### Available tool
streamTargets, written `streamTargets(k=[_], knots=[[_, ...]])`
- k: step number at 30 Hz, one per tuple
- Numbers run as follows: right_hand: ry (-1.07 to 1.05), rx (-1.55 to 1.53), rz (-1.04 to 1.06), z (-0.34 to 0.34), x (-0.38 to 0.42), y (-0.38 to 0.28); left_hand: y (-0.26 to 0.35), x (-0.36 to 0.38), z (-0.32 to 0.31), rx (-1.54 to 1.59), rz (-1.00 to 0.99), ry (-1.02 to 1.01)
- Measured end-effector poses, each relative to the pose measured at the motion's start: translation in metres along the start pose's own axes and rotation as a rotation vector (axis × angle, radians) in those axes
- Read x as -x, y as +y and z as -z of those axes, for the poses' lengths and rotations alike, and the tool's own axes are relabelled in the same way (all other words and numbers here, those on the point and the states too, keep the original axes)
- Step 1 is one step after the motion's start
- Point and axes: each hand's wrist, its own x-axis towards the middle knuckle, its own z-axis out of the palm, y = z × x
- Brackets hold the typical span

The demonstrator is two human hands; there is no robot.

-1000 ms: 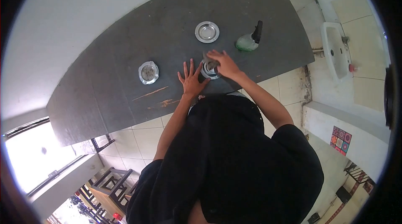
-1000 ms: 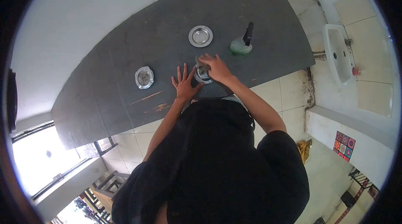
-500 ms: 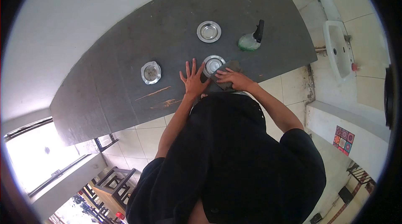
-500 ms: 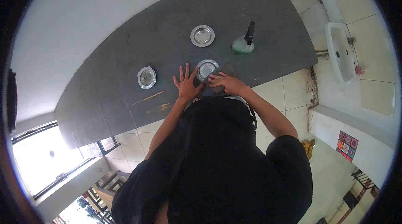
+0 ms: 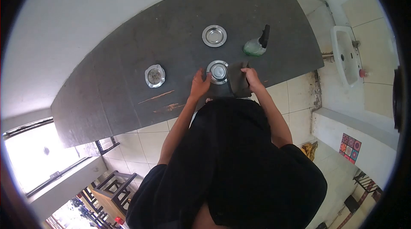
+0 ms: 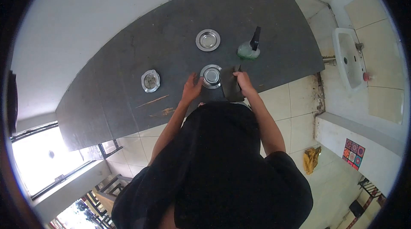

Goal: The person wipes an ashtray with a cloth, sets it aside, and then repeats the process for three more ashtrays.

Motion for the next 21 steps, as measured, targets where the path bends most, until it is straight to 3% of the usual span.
streamTargets(k=[2,5,9,13,15,17,21], knots=[[0.058,0.125,0.023,-0.005,-0.006,0.017,0.025,0.002,0.006,0.162,0.204,-0.018],[0.096,0.265,0.042,-0.016,0.01,0.01,0.043,0.006,0.013,0.139,0.235,-0.041],[-0.003,0.247,-0.002,-0.019,0.022,-0.004,0.024,0.005,0.0,0.144,0.185,-0.022],[0.065,0.213,0.049,-0.016,0.009,0.009,0.01,-0.003,-0.009,0.251,0.262,0.006],[-0.007,0.11,-0.033,-0.014,0.009,0.005,-0.01,-0.01,-0.016,0.326,0.301,0.044],[0.01,0.102,-0.033,-0.006,-0.009,0.022,-0.02,-0.014,-0.012,0.129,0.206,-0.015],[-0.042,0.045,-0.032,-0.005,-0.005,0.018,0.015,-0.001,0.009,0.149,0.19,-0.02]])
